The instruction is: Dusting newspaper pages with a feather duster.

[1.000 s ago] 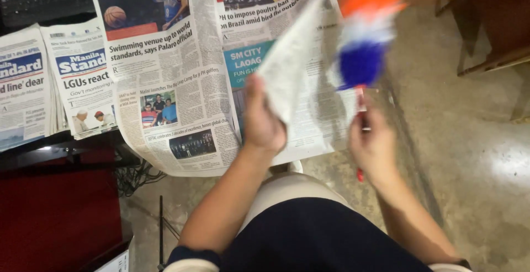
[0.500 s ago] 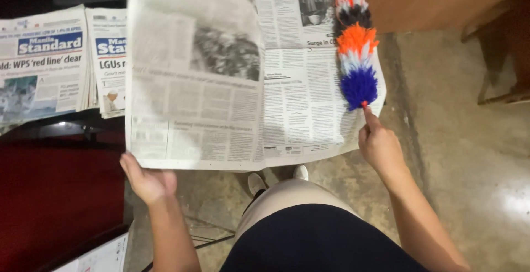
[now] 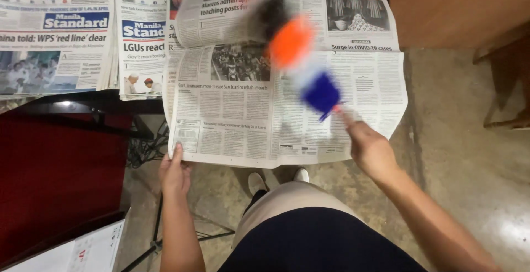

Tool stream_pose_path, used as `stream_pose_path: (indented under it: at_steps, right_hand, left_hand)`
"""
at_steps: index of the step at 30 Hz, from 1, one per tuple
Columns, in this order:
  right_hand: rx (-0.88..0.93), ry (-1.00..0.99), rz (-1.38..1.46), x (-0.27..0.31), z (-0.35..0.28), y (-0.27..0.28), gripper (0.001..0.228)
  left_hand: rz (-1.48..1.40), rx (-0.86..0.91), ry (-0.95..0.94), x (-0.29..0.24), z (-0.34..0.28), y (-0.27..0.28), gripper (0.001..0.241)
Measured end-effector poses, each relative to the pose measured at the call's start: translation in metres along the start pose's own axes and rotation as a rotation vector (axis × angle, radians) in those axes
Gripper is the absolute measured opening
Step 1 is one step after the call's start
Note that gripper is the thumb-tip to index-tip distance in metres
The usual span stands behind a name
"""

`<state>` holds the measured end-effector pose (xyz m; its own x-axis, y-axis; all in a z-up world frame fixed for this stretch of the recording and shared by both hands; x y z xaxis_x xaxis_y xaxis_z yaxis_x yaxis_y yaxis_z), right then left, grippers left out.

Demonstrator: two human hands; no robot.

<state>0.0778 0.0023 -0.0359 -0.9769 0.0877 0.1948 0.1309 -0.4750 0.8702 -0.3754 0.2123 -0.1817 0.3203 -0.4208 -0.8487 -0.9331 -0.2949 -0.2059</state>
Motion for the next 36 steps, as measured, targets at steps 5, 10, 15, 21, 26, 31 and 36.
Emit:
stream_pose_path:
  at_steps: [5, 10, 15, 21, 26, 31, 36]
  right_hand:
    - [0.370, -0.172, -0.143, -0.054, 0.037, -0.011, 0.056]
    - [0.214, -0.230, -0.066, -0.048, 0.054, -0.007, 0.057]
    - [0.364, -0.224, 0.011, -0.050, 0.044, -0.036, 0.052]
    - [0.256, -0.254, 0.262, -0.027, 0.052, -0.029, 0.038]
    - [0.340, -0.437, 0.322, -0.045, 0.051, -0.050, 0.038]
    - [0.346, -0.508, 0.326, -0.032, 0.050, -0.032, 0.044]
    - [0.468, -0.090, -0.031, -0.036, 0.026, -0.043, 0.023]
  left_hand:
    - [-0.032, -0.044, -0.106, 0.003, 0.006, 0.021, 0.025]
    - [-0.070, -0.053, -0.031, 0.022, 0.023, 0.039, 0.027]
    - [0.500, 0.151, -0.110, -0.019, 0.094, 0.038, 0.051]
    - [0.935, 0.230, -0.401, -0.135, 0.049, -0.105, 0.062]
    - [1.264, -0.001, -0.528, -0.102, 0.152, -0.110, 0.048]
    - [1.237, -0.069, -0.559, -0.107, 0.146, -0.092, 0.031]
    - [1.105, -0.047, -0.676, -0.125, 0.107, -0.098, 0.030]
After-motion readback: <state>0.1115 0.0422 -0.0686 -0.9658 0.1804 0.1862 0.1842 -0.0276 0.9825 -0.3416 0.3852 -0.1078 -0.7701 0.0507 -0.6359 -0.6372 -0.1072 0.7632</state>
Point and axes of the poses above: each hand's wrist, its own z-axis towards the middle knuckle, its own y-axis out of the back of the hand, x = y × z, the point moved 4 cm from there along z, towards the middle knuckle
